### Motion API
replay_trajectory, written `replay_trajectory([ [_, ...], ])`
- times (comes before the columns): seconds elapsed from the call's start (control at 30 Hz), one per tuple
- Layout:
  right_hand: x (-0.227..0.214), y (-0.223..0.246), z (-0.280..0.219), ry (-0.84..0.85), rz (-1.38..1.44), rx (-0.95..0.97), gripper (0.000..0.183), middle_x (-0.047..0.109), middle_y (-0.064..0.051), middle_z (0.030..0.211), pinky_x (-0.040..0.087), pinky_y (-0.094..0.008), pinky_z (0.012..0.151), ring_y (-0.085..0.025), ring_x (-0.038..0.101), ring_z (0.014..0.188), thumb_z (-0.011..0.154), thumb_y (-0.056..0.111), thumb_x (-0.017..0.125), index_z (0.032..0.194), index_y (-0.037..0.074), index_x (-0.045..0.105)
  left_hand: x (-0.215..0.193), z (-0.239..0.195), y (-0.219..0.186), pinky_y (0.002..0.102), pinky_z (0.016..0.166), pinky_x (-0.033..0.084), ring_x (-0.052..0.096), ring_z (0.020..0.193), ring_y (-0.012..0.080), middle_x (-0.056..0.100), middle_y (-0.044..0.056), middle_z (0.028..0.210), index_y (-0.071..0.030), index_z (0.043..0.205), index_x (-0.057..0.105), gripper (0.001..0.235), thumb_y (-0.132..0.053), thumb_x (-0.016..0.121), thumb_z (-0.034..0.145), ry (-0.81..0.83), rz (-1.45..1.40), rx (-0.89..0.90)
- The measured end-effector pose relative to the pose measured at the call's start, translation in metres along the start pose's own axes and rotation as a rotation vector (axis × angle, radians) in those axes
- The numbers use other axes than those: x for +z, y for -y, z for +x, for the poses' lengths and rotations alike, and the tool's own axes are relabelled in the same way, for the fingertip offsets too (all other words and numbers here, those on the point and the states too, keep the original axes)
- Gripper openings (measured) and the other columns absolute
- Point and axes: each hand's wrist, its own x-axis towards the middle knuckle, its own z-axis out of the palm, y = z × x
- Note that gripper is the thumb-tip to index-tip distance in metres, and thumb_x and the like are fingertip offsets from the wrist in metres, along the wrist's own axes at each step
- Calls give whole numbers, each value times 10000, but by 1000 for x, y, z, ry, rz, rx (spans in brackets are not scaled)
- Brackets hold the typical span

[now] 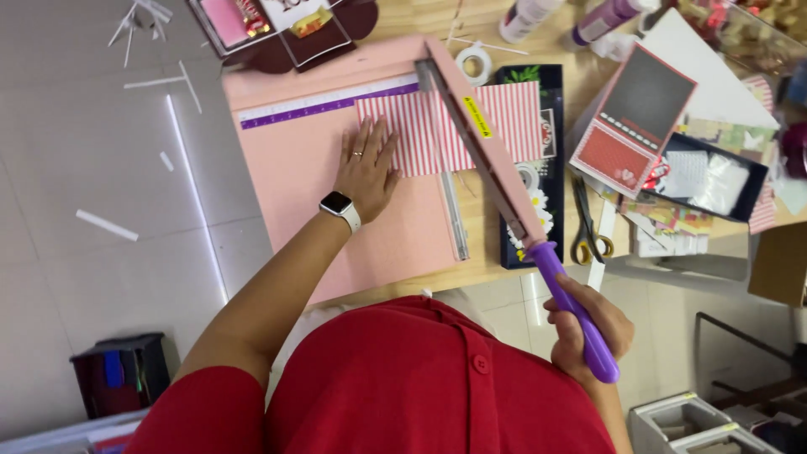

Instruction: Assembling a multi-layered explosion box by gluing components, sorting decorative papers, and cutting paper with a trimmer.

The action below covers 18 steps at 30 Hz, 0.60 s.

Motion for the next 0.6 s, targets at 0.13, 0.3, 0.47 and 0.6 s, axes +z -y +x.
replay_trajectory([
  [0.13, -6, -3, -8, 8, -115, 65, 436, 698, -198, 782, 544, -239, 506, -233, 714, 606, 1014, 328, 517, 1087, -69, 682, -14, 1, 9, 630, 1262, 37, 28, 1592, 372, 49, 114, 1732, -171, 1667, 143, 687, -511, 341, 1104, 180, -19, 23],
  [0.3, -17, -3, 0, 43, -166, 44, 485, 713, -238, 807, 567, -245, 503, -246, 739, 634, 1043, 374, 493, 1121, -66, 680, -13, 23, 5, 626, 1264, 22, 12, 1588, 364, 54, 118, 1729, -164, 1665, 145, 699, -534, 326, 1100, 179, -26, -18],
  [0.47, -10, 24, 14, -15, -141, 208, 508, 672, -238, 799, 557, -273, 578, -235, 674, 611, 1027, 360, 543, 1162, -113, 666, -4, 34, -11, 597, 1269, 10, -19, 1572, 361, 81, 152, 1719, -65, 1648, 159, 762, -570, 256, 1086, 163, -1, -107],
  [0.6, -11, 20, 12, 0, -132, 163, 425, 678, -223, 789, 554, -251, 551, -220, 680, 597, 1031, 290, 553, 1150, -101, 667, 1, 45, -17, 575, 1274, 37, 7, 1569, 364, 111, 158, 1712, -14, 1632, 176, 776, -559, 287, 1092, 162, 35, -101],
])
